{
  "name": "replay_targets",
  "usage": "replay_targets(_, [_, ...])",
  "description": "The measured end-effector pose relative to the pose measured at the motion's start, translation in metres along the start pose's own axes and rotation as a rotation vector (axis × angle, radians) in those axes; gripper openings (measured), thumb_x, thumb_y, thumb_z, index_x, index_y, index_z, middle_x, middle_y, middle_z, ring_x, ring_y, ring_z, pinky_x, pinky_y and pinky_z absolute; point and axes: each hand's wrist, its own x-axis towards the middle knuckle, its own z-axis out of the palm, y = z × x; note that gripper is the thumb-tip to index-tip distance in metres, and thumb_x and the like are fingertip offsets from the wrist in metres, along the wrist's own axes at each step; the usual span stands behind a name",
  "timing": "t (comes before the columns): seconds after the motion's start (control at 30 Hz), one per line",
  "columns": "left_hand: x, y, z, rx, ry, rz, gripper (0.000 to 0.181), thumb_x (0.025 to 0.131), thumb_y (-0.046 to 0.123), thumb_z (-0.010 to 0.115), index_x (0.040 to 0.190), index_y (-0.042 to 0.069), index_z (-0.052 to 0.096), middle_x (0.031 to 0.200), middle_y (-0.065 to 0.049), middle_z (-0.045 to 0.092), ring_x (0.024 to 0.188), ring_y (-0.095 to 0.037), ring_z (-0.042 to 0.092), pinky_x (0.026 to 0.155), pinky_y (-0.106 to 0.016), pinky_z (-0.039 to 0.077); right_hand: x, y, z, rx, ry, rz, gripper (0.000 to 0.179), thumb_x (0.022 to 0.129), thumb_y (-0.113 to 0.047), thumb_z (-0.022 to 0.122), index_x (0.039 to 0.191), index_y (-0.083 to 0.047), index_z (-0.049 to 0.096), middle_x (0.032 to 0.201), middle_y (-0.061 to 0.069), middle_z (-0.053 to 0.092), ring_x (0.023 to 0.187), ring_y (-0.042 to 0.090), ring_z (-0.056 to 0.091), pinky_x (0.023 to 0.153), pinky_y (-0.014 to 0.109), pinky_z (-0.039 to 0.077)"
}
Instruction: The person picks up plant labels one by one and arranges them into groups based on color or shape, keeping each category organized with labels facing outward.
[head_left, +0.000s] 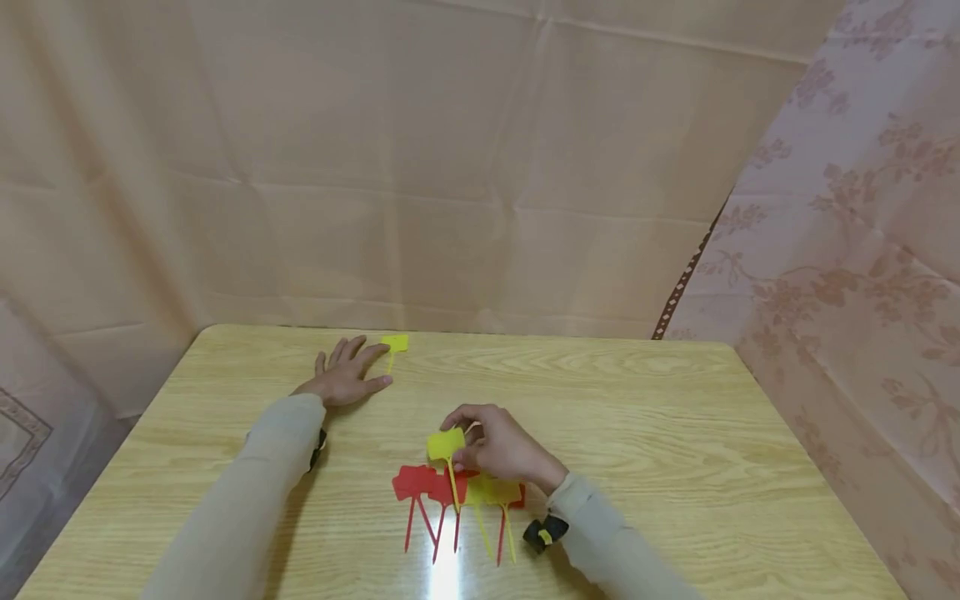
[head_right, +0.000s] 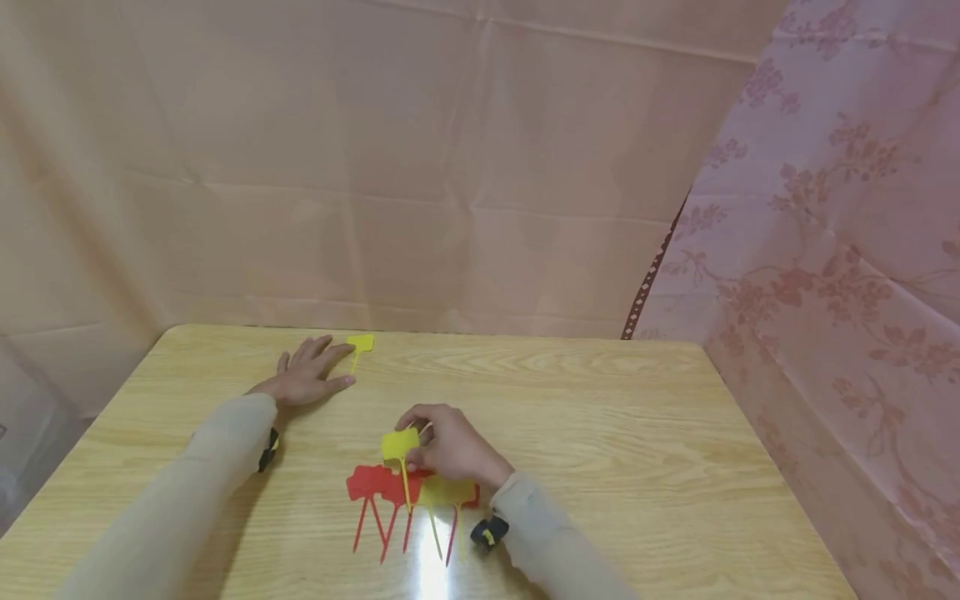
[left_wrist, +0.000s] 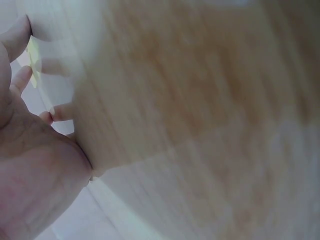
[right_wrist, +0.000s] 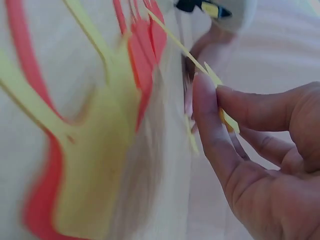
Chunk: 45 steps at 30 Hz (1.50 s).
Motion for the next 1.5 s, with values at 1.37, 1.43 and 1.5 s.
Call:
replay_targets(1.37, [-0.003, 0.011, 0.006, 0.103, -0.086, -0.057, 0.075, 0.108, 0.051, 0.036, 0.164, 0.01, 0.005, 0.166, -0.022, -0.016, 0.148, -0.046, -0.023, 0.11, -0.069, -0.02, 0.128, 0.015, -0.018, -0.499, 0.283, 0.181, 0.031, 0.097, -0.012, 0.07, 0.127, -0.005, 0.064, 0.139, 0.02, 0.047, 0.125, 0.035, 0.054, 0.104, 0.048, 0.046])
replay_targets(1.43, [-0.003, 0.011, 0.005, 0.101, -0.097, -0.066, 0.076, 0.107, 0.053, 0.034, 0.164, 0.012, 0.003, 0.166, -0.02, -0.018, 0.148, -0.045, -0.025, 0.11, -0.068, -0.022, 0.129, 0.015, -0.017, -0.503, 0.289, 0.18, 0.031, 0.097, -0.013, 0.07, 0.127, -0.006, 0.065, 0.134, 0.019, 0.049, 0.12, 0.034, 0.055, 0.101, 0.048, 0.047])
replay_targets(1.5, [-0.002, 0.009, 0.006, 0.09, -0.107, -0.072, 0.079, 0.106, 0.058, 0.033, 0.164, 0.014, 0.003, 0.166, -0.019, -0.02, 0.148, -0.044, -0.027, 0.109, -0.067, -0.024, 0.13, 0.015, -0.016, -0.508, 0.291, 0.184, 0.031, 0.097, -0.013, 0.07, 0.127, -0.007, 0.065, 0.132, 0.018, 0.049, 0.118, 0.034, 0.055, 0.1, 0.048, 0.047])
